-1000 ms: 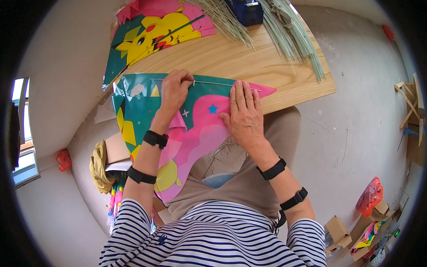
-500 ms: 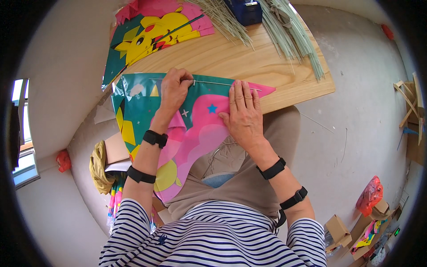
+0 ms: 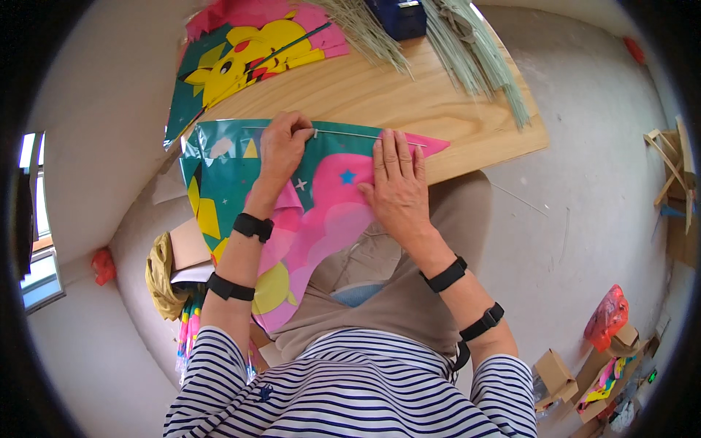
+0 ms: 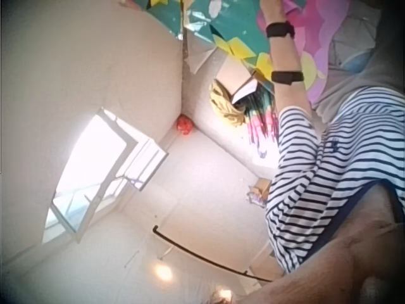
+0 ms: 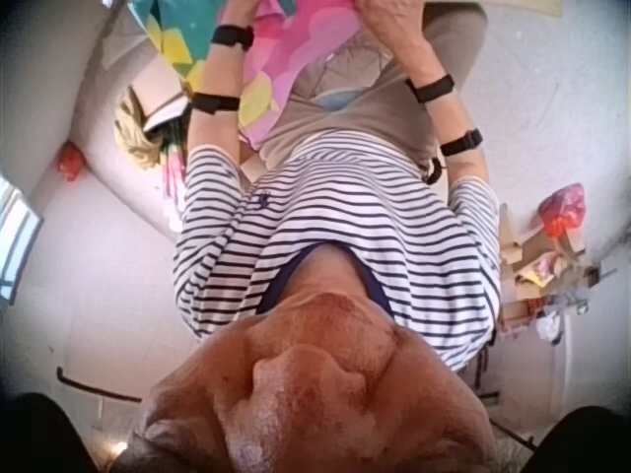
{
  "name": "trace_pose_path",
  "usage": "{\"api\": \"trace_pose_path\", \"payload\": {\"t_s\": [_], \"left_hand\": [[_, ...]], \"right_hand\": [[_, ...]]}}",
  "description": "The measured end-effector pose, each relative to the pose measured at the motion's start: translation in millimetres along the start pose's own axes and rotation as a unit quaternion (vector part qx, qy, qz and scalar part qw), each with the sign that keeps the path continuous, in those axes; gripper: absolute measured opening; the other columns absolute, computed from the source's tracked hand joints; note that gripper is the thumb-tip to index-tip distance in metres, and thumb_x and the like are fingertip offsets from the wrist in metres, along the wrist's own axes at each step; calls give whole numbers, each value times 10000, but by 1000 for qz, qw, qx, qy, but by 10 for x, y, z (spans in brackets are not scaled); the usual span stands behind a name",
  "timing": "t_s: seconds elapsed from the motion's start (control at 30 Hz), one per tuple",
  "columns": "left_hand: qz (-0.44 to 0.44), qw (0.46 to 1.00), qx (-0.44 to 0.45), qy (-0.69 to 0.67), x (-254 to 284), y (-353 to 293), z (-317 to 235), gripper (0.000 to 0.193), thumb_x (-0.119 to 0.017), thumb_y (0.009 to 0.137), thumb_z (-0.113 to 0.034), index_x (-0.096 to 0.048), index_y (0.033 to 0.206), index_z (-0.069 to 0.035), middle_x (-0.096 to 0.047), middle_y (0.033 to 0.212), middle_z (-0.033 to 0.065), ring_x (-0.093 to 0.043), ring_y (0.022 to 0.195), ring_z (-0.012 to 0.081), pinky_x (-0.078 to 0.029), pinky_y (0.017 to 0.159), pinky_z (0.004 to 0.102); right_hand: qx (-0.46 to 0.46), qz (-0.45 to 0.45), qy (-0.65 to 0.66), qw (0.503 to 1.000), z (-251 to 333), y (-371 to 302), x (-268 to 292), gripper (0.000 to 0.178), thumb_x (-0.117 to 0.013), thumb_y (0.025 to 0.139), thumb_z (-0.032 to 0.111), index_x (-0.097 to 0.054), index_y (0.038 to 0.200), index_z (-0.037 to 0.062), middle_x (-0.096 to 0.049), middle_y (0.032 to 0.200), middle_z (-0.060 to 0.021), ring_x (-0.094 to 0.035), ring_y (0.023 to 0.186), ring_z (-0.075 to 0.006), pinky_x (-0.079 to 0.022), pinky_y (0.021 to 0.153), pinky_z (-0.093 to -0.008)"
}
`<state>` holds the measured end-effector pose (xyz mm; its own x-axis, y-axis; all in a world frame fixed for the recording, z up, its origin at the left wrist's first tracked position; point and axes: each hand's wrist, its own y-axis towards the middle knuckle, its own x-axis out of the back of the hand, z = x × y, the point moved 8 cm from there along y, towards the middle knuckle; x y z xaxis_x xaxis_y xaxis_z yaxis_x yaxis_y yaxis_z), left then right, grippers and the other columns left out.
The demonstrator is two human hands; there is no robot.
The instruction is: The person is assembling a Pikachu-themed kite by attaching sticks and structural components to the plastic film.
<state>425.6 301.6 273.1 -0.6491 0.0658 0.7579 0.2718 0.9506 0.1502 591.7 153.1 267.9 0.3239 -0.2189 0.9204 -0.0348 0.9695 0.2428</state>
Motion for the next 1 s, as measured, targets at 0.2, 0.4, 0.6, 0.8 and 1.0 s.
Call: {"api": "trace_pose_path", "payload": {"t_s": [0.2,0.4,0.6,0.8,1.0], "left_hand": [[6,1000,0,-14,-6,9,30,95,-719,766,-86,-659,829,-49,-618,836,112,-630,791,277,-489,698,390],[4,999,10,-33,14,-2,5,111,-739,773,-79,-651,829,-39,-604,818,97,-620,749,237,-480,677,358],[4,1000,5,-22,16,1,4,111,-739,773,-73,-650,829,-37,-605,820,95,-623,751,232,-482,679,353],[8,1000,10,-15,8,3,22,108,-733,784,-53,-662,855,-14,-631,819,79,-631,751,173,-495,692,299],[12,999,17,-26,9,-2,17,102,-727,777,-69,-652,840,-39,-606,824,97,-624,764,233,-482,684,351]], "right_hand": [[-5,-6,-6,1000,-32,-16,-23,806,-668,835,431,-439,1426,-66,-316,1571,-214,-245,1487,-359,-174,1194,-538],[-13,-10,-17,1000,-18,-17,2,798,-644,847,460,-449,1431,-47,-320,1574,-192,-217,1495,-356,-138,1190,-577],[-22,-13,-19,999,-25,-30,-2,793,-625,854,488,-456,1433,-27,-324,1570,-171,-241,1464,-363,-126,1189,-585],[-23,-27,-38,999,-22,-45,13,784,-643,840,496,-474,1427,4,-332,1561,-175,-276,1425,-390,-138,1171,-612],[-85,-57,7,995,-101,-93,195,760,-670,828,472,-498,1403,7,-359,1528,-209,-292,1403,-429,-140,1140,-665]]}}
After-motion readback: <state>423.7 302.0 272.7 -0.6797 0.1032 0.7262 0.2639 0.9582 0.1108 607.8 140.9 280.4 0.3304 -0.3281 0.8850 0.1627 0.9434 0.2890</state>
